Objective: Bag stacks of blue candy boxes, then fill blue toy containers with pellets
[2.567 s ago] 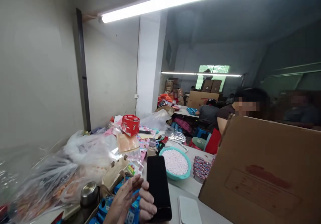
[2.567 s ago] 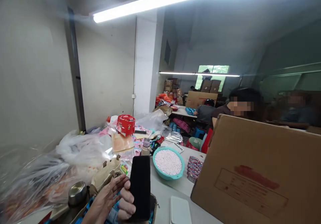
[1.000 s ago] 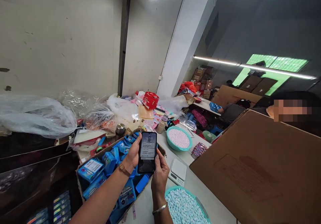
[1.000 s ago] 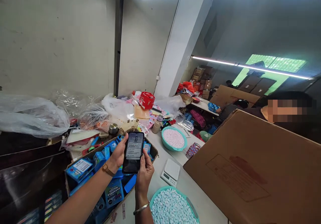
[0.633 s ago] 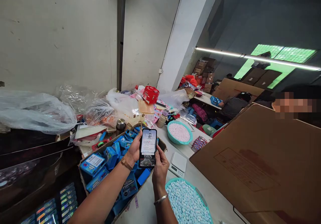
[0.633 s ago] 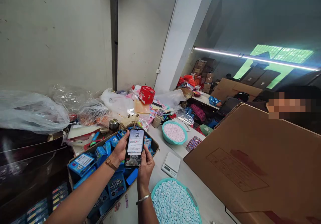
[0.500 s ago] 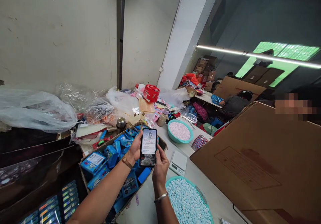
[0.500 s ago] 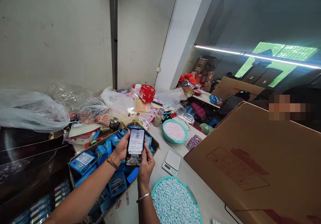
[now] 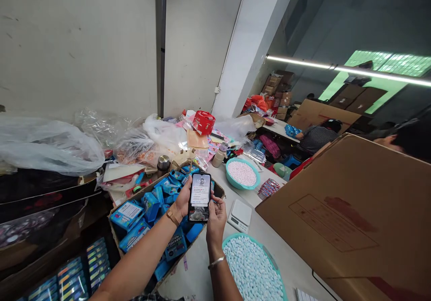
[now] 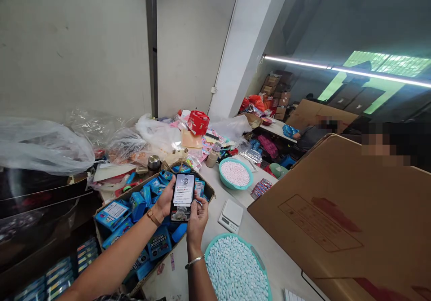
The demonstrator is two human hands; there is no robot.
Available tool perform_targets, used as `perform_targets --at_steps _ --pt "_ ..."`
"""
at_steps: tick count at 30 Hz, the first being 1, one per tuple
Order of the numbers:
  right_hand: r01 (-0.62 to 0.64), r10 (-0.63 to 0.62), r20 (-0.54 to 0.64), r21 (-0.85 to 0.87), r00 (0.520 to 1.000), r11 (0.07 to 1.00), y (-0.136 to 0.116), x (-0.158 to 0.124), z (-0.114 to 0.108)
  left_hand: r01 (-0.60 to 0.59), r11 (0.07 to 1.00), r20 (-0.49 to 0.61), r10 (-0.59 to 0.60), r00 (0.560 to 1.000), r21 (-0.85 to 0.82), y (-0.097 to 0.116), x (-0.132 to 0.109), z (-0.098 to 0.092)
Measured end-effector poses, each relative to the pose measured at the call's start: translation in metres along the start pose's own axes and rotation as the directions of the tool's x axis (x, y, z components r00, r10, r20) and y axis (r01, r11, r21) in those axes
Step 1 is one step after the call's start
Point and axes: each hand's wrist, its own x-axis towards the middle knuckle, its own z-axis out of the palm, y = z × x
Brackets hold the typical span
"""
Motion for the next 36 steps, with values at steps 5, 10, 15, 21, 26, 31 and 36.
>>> perform_targets --at_steps 5,10,15,21,26,31,36 --pt "0.146 -0.161 -0.035 -0.276 0.986 0.950 -0.011 0.003 -0.013 0.017 1.000 0.033 -0.017 0.999 0.000 0.003 -0.007 0.003" --pt "0.294 -0.315 -0.001 -0.356 0.949 0.887 -0.036 -0.002 -0.014 0.001 1.000 0.052 -0.001 0.999 0.019 0.000 -0.007 -0.001" --pt "0.291 -0.277 0.092 -0.365 0.956 0.884 -0.042 -0.007 -0.011 0.001 1.000 0.069 -0.002 0.998 0.016 -0.004 -0.003 -0.009" --pt "0.247 -0.224 0.107 -0.331 0.969 0.911 -0.040 -0.011 -0.012 -0.017 1.000 0.027 0.016 1.000 0.022 -0.003 -0.006 -0.002" --pt "0.225 -0.200 0.110 -0.322 0.974 0.919 -0.040 -0.012 -0.012 -0.013 1.000 0.010 0.012 1.000 0.025 -0.002 -0.008 0.003" --pt "0.233 -0.203 0.124 -0.327 0.971 0.916 -0.039 -0.010 -0.013 -0.010 1.000 -0.002 0.010 1.000 0.029 -0.002 -0.008 0.000" --pt "0.248 -0.215 0.136 -0.324 0.967 0.913 -0.039 -0.011 -0.013 -0.017 0.999 -0.005 0.017 1.000 0.042 -0.004 -0.009 -0.001"
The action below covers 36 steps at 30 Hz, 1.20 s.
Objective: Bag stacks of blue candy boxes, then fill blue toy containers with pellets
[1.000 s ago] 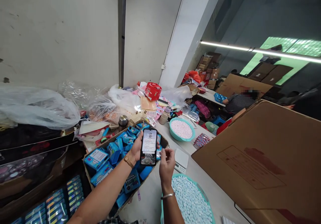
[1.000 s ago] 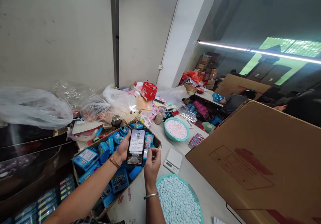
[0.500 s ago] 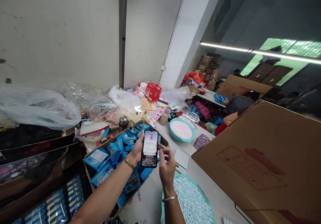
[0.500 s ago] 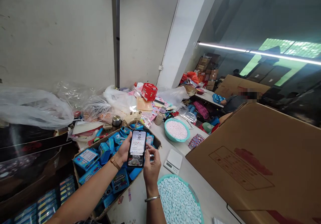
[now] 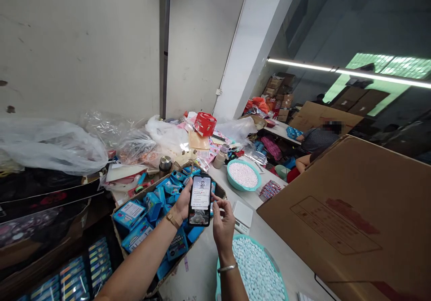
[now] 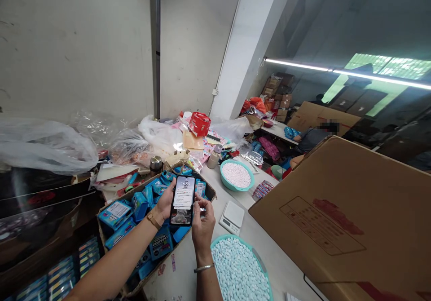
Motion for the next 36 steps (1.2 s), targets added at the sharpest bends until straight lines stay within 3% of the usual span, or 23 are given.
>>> perform_targets --at_steps 3,6,12,17,22,27,36 --pt "0.039 -0.040 -0.012 -0.030 0.999 0.999 0.001 -0.001 -0.001 -0.001 1.000 -0.004 0.001 1.000 0.005 0.000 -0.001 0.000" --pt "0.166 -0.168 -0.007 -0.118 0.986 0.979 0.002 -0.002 -0.003 -0.001 1.000 0.008 0.001 1.000 -0.008 -0.001 -0.001 0.001" --pt "0.445 -0.361 0.310 -0.266 0.880 0.855 -0.013 -0.002 -0.001 0.025 0.997 0.076 -0.019 0.997 -0.073 -0.004 0.003 -0.002" --pt "0.533 -0.396 0.402 -0.328 0.826 0.780 -0.025 -0.001 0.011 0.025 0.996 0.011 -0.024 1.000 -0.084 -0.007 0.006 -0.003" --pt "0.551 -0.424 0.380 -0.343 0.822 0.761 -0.025 0.001 0.016 -0.006 0.997 -0.010 0.005 1.000 -0.079 -0.006 0.003 0.002" --pt "0.536 -0.451 0.300 -0.336 0.841 0.775 -0.020 -0.002 0.012 0.016 0.997 0.041 -0.012 0.999 -0.079 -0.003 0.001 0.000" --pt "0.534 -0.457 0.280 -0.364 0.844 0.763 -0.017 -0.005 0.010 0.034 0.997 0.108 -0.027 0.994 -0.071 -0.003 0.002 -0.005"
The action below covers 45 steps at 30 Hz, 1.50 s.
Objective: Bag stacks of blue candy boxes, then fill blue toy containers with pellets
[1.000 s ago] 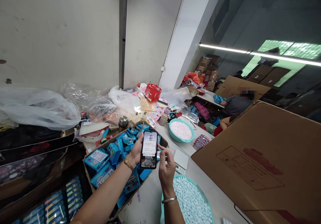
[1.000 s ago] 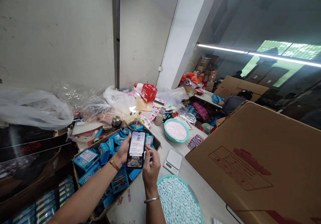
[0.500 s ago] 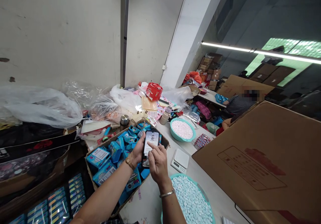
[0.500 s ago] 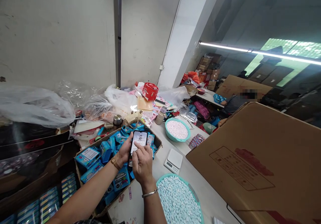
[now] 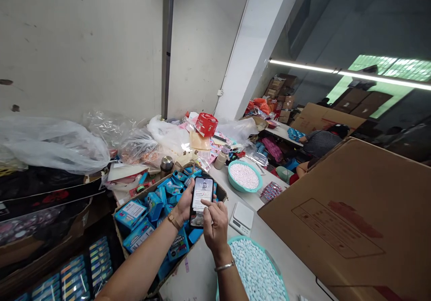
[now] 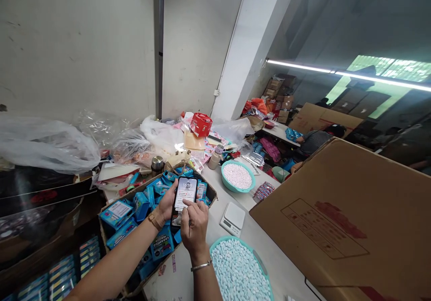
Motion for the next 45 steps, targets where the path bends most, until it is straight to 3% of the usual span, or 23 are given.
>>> perform_targets --at_steps 8,29,37,45 --pt "0.000 0.000 0.009 -0.015 1.000 1.000 0.000 0.001 0.000 0.001 1.000 0.023 -0.001 1.000 -0.015 0.001 0.001 0.004" --pt "0.009 -0.009 -0.013 0.012 1.000 1.000 0.003 0.000 0.001 -0.020 1.000 -0.062 0.020 0.998 0.015 -0.001 0.000 0.010" --pt "0.024 -0.022 0.026 -0.068 0.999 0.997 -0.001 0.001 0.003 -0.002 1.000 -0.064 0.003 0.998 0.019 -0.003 0.002 0.009" --pt "0.005 -0.007 -0.023 -0.055 1.000 0.998 -0.002 0.000 0.006 -0.011 1.000 -0.067 0.012 0.998 0.015 -0.005 0.001 0.011"
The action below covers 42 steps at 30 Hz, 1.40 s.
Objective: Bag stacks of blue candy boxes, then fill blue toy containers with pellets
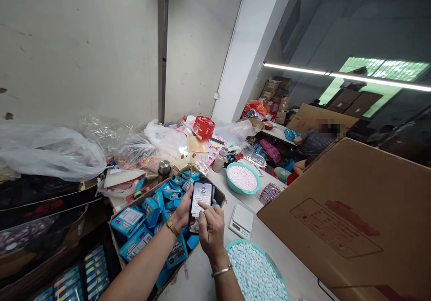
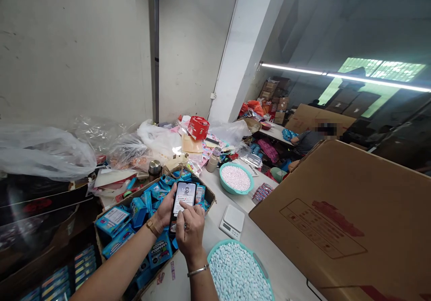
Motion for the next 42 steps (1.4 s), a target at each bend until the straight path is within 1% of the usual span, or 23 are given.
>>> perform_targets --at_steps 7,11,13,16,17,19,22,24,27,30,32,35,39,42 --pt "0.005 -0.005 0.026 0.005 1.000 1.000 0.003 -0.001 0.003 0.023 0.999 0.024 -0.022 0.999 -0.025 0.000 0.000 -0.004" --pt "0.008 -0.008 0.044 -0.012 0.999 1.000 -0.001 0.004 0.008 0.009 1.000 -0.026 -0.009 1.000 -0.017 -0.002 0.004 -0.004" --pt "0.023 -0.020 0.072 -0.041 0.997 0.999 -0.003 0.007 0.009 -0.009 1.000 -0.051 0.009 0.999 -0.012 -0.003 0.006 -0.004" --pt "0.026 -0.017 0.093 -0.093 0.996 0.995 0.003 0.008 0.004 -0.028 1.000 -0.047 0.027 0.998 -0.006 -0.001 0.003 -0.003" --pt "0.006 0.002 0.074 -0.107 0.997 0.994 0.008 0.008 -0.001 -0.025 1.000 -0.039 0.026 0.999 0.003 0.001 0.000 -0.004" --pt "-0.063 0.062 -0.017 -0.120 0.998 0.991 0.022 0.006 -0.013 -0.016 0.999 -0.022 0.016 1.000 0.032 0.007 -0.006 -0.005" --pt "-0.177 0.152 -0.176 -0.139 0.973 0.974 0.044 0.001 -0.032 -0.014 0.998 0.002 0.014 1.000 0.057 0.016 -0.015 -0.005" --pt "-0.217 0.184 -0.211 -0.144 0.960 0.966 0.052 -0.003 -0.039 -0.028 0.998 0.020 0.027 0.999 0.052 0.020 -0.017 -0.003" --pt "-0.234 0.210 -0.181 -0.123 0.961 0.964 0.054 -0.007 -0.038 -0.025 0.999 0.053 0.023 0.998 0.033 0.020 -0.016 0.000" --pt "-0.239 0.224 -0.155 -0.091 0.962 0.967 0.049 -0.009 -0.032 -0.013 1.000 0.102 0.011 0.995 0.019 0.017 -0.013 -0.001" --pt "-0.227 0.217 -0.149 -0.058 0.965 0.972 0.044 -0.008 -0.029 -0.013 1.000 0.114 0.011 0.993 0.021 0.015 -0.012 -0.003" --pt "-0.191 0.190 -0.122 0.007 0.974 0.982 0.036 -0.006 -0.027 -0.011 0.999 0.072 0.008 0.997 0.038 0.012 -0.009 -0.007" --pt "-0.138 0.142 -0.048 0.076 0.989 0.987 0.028 -0.003 -0.024 0.007 0.999 -0.007 -0.007 1.000 0.031 0.009 -0.006 -0.009" --pt "-0.117 0.119 -0.013 0.091 0.993 0.989 0.023 -0.001 -0.018 0.014 1.000 -0.016 -0.014 1.000 0.013 0.007 -0.004 -0.005"
